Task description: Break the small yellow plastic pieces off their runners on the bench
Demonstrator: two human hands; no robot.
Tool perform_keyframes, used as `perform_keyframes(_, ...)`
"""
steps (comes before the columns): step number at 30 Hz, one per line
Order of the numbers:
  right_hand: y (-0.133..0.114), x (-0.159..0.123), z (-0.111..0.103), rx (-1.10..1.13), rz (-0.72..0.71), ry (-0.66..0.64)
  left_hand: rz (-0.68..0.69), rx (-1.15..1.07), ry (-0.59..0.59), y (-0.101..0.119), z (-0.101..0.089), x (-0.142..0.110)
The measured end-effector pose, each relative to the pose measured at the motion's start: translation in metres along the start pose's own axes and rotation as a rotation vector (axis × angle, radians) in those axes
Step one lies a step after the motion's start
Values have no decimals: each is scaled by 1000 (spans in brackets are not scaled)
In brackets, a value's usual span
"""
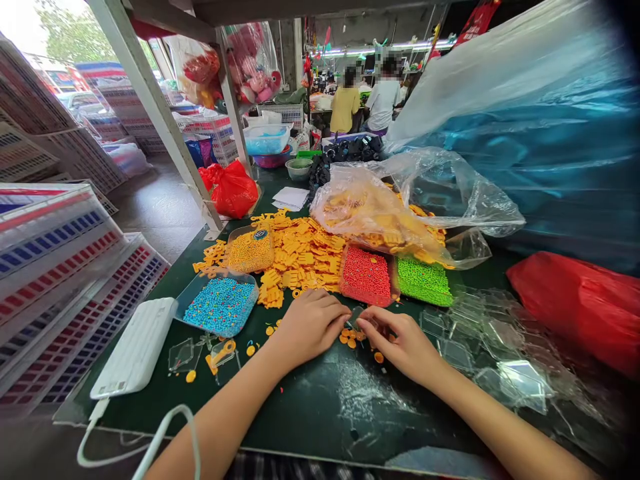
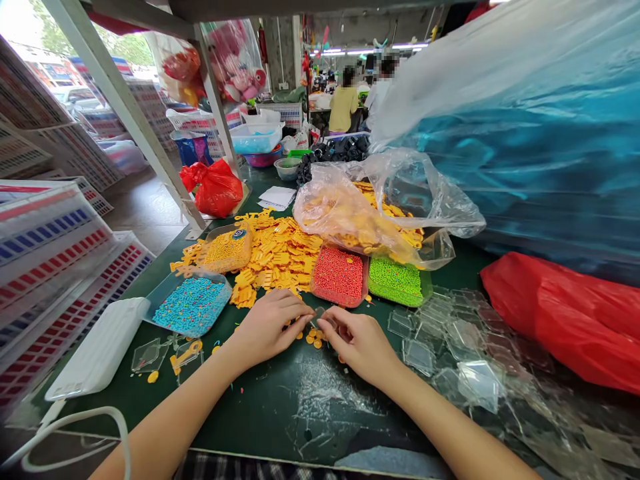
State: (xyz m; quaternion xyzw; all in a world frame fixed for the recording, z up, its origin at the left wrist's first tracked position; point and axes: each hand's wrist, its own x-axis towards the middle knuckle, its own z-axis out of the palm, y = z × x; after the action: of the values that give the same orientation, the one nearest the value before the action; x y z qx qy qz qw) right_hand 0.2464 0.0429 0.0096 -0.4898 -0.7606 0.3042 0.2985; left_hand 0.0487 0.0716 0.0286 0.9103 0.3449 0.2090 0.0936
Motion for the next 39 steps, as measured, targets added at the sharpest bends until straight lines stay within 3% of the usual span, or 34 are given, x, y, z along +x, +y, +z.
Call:
perform_keyframes(10, 0, 0, 0, -22, -31, -14, -26, -61, -53, 0, -5, 1)
perform_keyframes(22, 2, 1, -4, -29, -19, 91, 0, -155, 8, 2, 1, 0)
perform_keyframes(30, 0, 1, -6, 26, -27, 55, 28, -149, -70, 4, -2, 3)
perform_keyframes(39, -5, -2, -8, 164, -82, -96, 100, -166, -42, 1, 1, 1)
